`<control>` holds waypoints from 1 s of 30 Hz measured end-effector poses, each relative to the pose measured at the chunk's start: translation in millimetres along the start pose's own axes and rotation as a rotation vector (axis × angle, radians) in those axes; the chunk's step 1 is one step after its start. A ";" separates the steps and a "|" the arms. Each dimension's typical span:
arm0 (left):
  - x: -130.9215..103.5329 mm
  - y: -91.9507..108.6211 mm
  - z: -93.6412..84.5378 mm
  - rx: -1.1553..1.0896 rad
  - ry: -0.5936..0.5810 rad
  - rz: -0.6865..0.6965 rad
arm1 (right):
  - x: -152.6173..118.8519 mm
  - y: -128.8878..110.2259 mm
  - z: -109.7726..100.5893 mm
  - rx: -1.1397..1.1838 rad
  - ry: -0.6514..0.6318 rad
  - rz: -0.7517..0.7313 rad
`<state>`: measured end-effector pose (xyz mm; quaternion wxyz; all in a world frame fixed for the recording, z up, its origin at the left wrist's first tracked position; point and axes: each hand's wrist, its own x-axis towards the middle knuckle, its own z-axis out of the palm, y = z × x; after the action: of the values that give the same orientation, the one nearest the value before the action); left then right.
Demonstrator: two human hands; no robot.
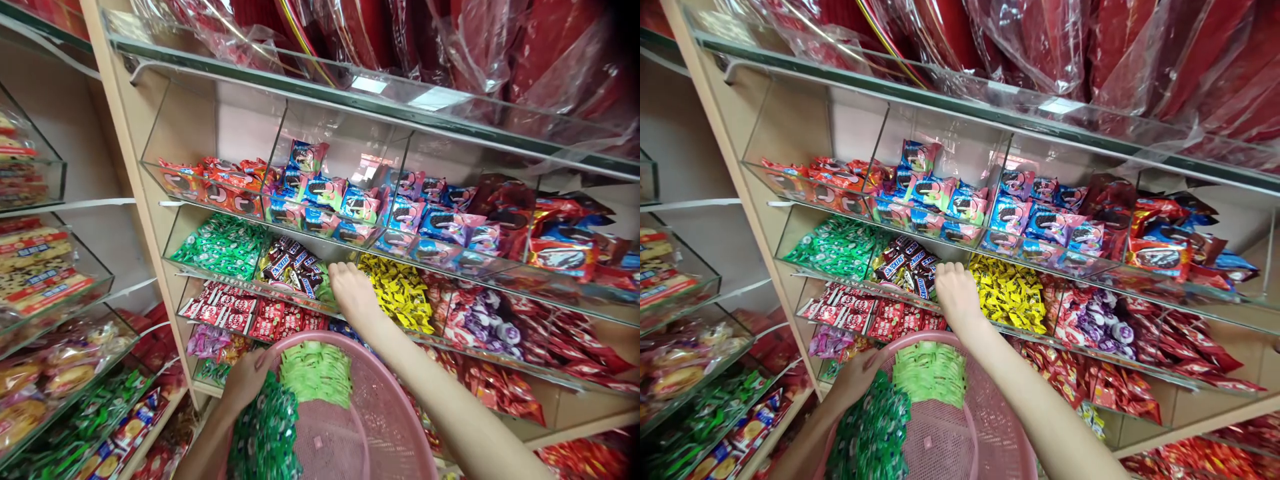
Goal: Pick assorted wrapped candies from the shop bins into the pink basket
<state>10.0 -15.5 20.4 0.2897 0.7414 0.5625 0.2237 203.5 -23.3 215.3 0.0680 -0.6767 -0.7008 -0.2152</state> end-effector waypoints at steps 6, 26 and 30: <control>3.7 -1.7 2.1 0.010 0.000 0.038 | -80.0 23.5 24.0 1.040 -0.091 0.211; 1.2 2.9 2.8 0.037 -0.004 -0.008 | -146.5 33.6 143.5 1.608 -0.214 0.799; 0.5 2.7 3.3 0.026 0.002 -0.010 | -147.8 34.8 146.6 1.558 -0.247 0.766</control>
<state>14.2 -16.2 19.9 0.2806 0.7419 0.5695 0.2156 277.2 -101.7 33.8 0.5019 -0.6450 -0.3755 0.4371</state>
